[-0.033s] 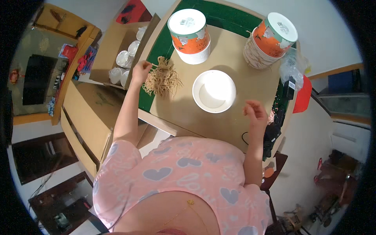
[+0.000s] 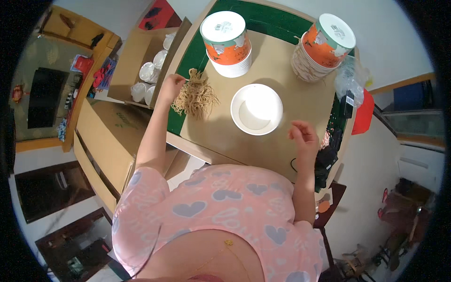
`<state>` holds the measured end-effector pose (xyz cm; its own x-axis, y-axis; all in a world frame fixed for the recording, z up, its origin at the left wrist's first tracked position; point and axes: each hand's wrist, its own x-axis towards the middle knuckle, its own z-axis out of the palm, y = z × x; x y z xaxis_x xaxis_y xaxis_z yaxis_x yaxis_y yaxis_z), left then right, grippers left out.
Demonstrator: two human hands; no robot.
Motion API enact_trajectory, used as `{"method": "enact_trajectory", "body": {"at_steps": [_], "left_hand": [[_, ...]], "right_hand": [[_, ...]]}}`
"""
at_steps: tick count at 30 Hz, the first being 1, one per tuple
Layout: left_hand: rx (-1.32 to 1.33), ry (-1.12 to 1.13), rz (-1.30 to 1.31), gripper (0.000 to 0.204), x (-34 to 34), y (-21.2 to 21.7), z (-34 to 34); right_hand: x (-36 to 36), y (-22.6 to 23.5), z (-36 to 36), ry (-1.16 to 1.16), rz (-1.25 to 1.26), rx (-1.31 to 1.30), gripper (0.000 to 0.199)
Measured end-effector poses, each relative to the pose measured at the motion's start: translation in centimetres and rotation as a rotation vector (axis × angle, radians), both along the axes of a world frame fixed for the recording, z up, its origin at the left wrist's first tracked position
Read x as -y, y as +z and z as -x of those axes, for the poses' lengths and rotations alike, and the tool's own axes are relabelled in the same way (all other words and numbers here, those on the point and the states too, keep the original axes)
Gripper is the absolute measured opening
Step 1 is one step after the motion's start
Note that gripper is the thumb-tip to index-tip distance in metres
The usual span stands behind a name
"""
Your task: Sorting rubber bands from a pile and placing them into a bowl or onto cups at a workstation.
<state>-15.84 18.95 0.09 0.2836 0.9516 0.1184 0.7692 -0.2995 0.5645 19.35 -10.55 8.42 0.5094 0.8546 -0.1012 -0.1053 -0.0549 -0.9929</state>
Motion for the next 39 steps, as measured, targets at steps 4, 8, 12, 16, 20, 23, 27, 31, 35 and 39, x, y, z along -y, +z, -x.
{"method": "enact_trajectory", "body": {"at_steps": [4, 8, 12, 16, 20, 23, 27, 31, 35, 39], "left_hand": [[-0.385, 0.119, -0.138, 0.016, 1.1, -4.8, -0.8], [-0.090, 0.290, 0.079, 0.016, -0.2, -5.3, 0.0], [0.097, 0.289, 0.104, 0.019, -0.8, -3.0, 1.2], [-0.209, 0.223, 0.232, 0.025, -0.2, -6.3, 1.0], [0.047, 0.414, 0.220, 0.018, 0.6, -7.9, 0.6], [0.399, 0.375, 0.199, 0.014, 0.1, -4.6, 0.9], [0.515, 0.315, 0.023, 0.015, -0.2, 1.0, 1.6], [0.766, 0.249, 0.020, 0.015, 0.4, 7.8, 0.9], [0.943, 0.153, -0.144, 0.014, 2.2, 14.7, 0.1], [0.785, 0.004, -0.149, 0.012, 6.4, 20.4, -2.4]], "right_hand": [[0.3, 0.5, 2.6, 0.094, 0.071, -0.043, 0.009], [1.2, 0.4, 3.1, 0.115, 0.038, -0.039, 0.010], [1.8, 0.0, 2.9, 0.117, 0.034, -0.081, 0.011], [2.2, -1.4, 3.7, 0.206, 0.023, -0.143, 0.011], [2.0, 0.1, 4.4, 0.236, 0.044, -0.139, 0.011], [2.2, 0.4, 4.2, 0.217, 0.056, -0.140, 0.012], [2.3, 0.0, 4.0, 0.220, 0.088, -0.151, 0.012], [2.0, -0.1, 4.2, 0.316, 0.083, -0.126, 0.012], [2.1, 0.6, 4.7, 0.298, 0.065, -0.130, 0.010], [1.0, 1.5, 4.8, 0.296, -0.038, -0.082, 0.013]]}}
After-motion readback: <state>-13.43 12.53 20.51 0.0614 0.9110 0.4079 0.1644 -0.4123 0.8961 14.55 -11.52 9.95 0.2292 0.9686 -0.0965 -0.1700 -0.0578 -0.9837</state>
